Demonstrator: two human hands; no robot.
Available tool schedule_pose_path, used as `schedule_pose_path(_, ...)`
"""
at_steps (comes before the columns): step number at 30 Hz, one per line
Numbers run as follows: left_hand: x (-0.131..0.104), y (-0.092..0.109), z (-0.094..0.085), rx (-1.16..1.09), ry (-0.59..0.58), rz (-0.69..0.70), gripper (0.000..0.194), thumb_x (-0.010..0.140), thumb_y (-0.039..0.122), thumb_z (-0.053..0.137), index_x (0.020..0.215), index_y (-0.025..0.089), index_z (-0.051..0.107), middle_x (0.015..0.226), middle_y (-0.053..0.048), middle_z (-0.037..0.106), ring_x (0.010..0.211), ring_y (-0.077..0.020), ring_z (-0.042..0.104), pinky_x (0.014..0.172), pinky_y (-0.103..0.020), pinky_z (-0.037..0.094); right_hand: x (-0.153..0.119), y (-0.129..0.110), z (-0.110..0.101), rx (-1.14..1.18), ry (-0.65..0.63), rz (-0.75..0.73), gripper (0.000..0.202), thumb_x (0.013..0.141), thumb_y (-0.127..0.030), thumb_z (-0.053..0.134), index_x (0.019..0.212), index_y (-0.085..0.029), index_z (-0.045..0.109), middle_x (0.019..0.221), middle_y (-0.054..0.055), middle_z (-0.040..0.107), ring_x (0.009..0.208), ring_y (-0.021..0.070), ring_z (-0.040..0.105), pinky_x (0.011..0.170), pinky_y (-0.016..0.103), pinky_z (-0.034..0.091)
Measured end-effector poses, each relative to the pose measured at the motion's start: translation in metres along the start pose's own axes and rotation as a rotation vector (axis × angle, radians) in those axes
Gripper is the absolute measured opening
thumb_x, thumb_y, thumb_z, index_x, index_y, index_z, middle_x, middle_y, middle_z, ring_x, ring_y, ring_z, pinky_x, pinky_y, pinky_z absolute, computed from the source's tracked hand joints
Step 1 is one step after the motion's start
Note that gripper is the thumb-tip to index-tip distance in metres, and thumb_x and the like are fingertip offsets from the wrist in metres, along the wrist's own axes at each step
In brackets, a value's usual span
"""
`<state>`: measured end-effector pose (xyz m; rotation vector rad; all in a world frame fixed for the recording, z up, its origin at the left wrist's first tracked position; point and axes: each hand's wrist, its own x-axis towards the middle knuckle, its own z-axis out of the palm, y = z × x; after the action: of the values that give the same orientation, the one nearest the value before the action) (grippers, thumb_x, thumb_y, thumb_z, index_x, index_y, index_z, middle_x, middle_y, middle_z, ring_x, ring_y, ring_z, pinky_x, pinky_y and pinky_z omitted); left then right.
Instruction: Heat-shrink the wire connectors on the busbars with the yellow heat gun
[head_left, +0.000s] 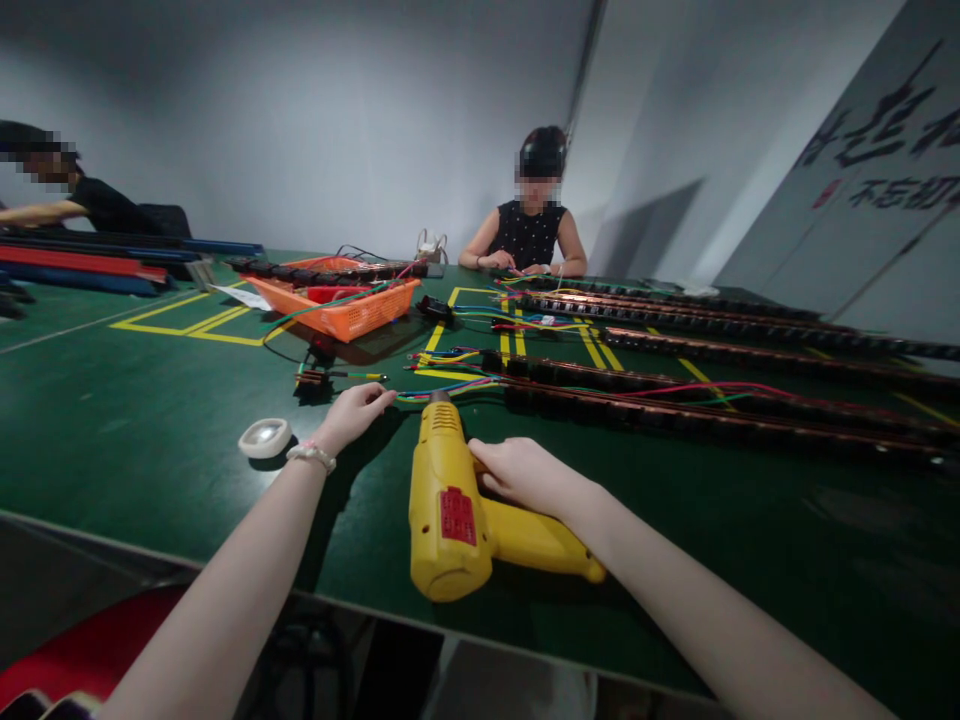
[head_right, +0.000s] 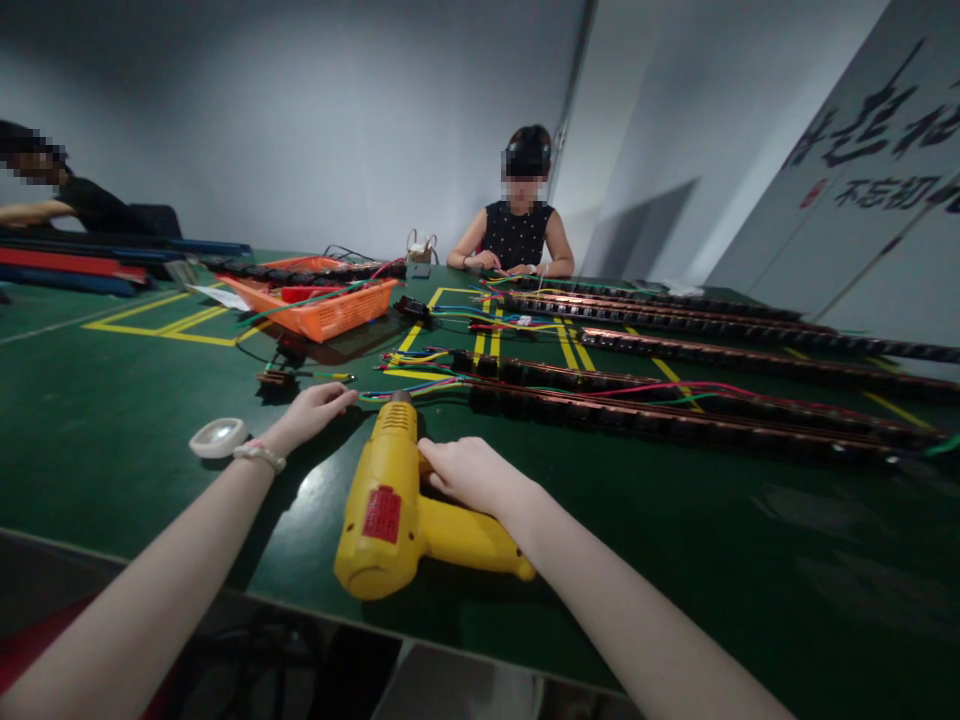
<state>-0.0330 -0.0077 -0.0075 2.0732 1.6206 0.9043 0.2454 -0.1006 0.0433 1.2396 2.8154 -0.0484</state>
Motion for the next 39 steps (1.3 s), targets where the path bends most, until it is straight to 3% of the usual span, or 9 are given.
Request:
schedule_pose_path(10,-0.001,0.003,-0.001,0.007,-0.029,-0.011,0.050,0.081,0.062,0.040,0.072,0.018,0.063,0.065,-0.001,0.062,0.058,-0.0143,0.050,0.055,-0.025,0.031,-0.030,0.035,-0.002,-0.019,-0.028,0.180,0.018,0.090,-0.023,0.042,0.105,-0.017,0.049,0.086,0.007,0.068,0.078,0.0200,0.063,0.064,0.027,0.034)
schedule_pose_path(19,-0.002,0.005,0.000,-0.003,-0.019,-0.013,0.050,0.081,0.061,0.038,0.061,0.019,0.056,0.058,-0.001,0.055,0.056,-0.0149,0.047,0.053,-0.026,0.028,-0.033,0.039,-0.002,0.004,-0.056,0.228,0.021,0.089,-0.020,0.039,0.107,-0.018,0.048,0.091,0.008,0.067,0.082,0.0204,0.062,0.067,0.027,0.036)
schedule_pose_path(23,0.000,0.009,0.001,0.014,0.019,-0.081,0.051,0.081,0.061,0.037,0.060,0.019,0.057,0.058,-0.001,0.056,0.057,-0.0156,0.049,0.053,-0.026,0.027,-0.032,0.037,-0.002,0.024,-0.071,0.244,0.019,0.089,-0.019,0.039,0.106,-0.018,0.048,0.093,0.008,0.067,0.083,0.0192,0.062,0.067,0.026,0.037)
schedule_pose_path(30,0.002,0.013,0.002,0.014,0.022,-0.172,0.049,0.079,0.059,0.039,0.055,0.019,0.055,0.052,-0.001,0.053,0.053,-0.0154,0.047,0.052,-0.027,0.026,-0.027,0.018,-0.002,0.029,-0.067,0.181,0.019,0.089,-0.020,0.040,0.106,-0.018,0.048,0.090,0.007,0.068,0.081,0.0194,0.063,0.066,0.027,0.036)
schedule_pose_path(35,0.003,0.011,0.004,0.001,0.017,-0.200,0.041,0.076,0.050,0.043,0.052,0.019,0.056,0.048,0.000,0.049,0.050,-0.0147,0.045,0.050,-0.027,0.025,-0.008,-0.010,0.001,0.015,-0.046,0.113,0.020,0.088,-0.021,0.043,0.106,-0.017,0.050,0.087,0.007,0.068,0.079,0.0196,0.064,0.063,0.027,0.035)
schedule_pose_path(39,0.003,0.011,0.005,0.002,0.002,-0.209,0.044,0.074,0.052,0.042,0.048,0.018,0.051,0.045,0.000,0.045,0.048,-0.0136,0.042,0.048,-0.026,0.023,0.010,-0.037,0.000,0.014,-0.018,0.035,0.019,0.088,-0.022,0.045,0.105,-0.017,0.051,0.085,0.007,0.069,0.079,0.0204,0.066,0.062,0.027,0.036)
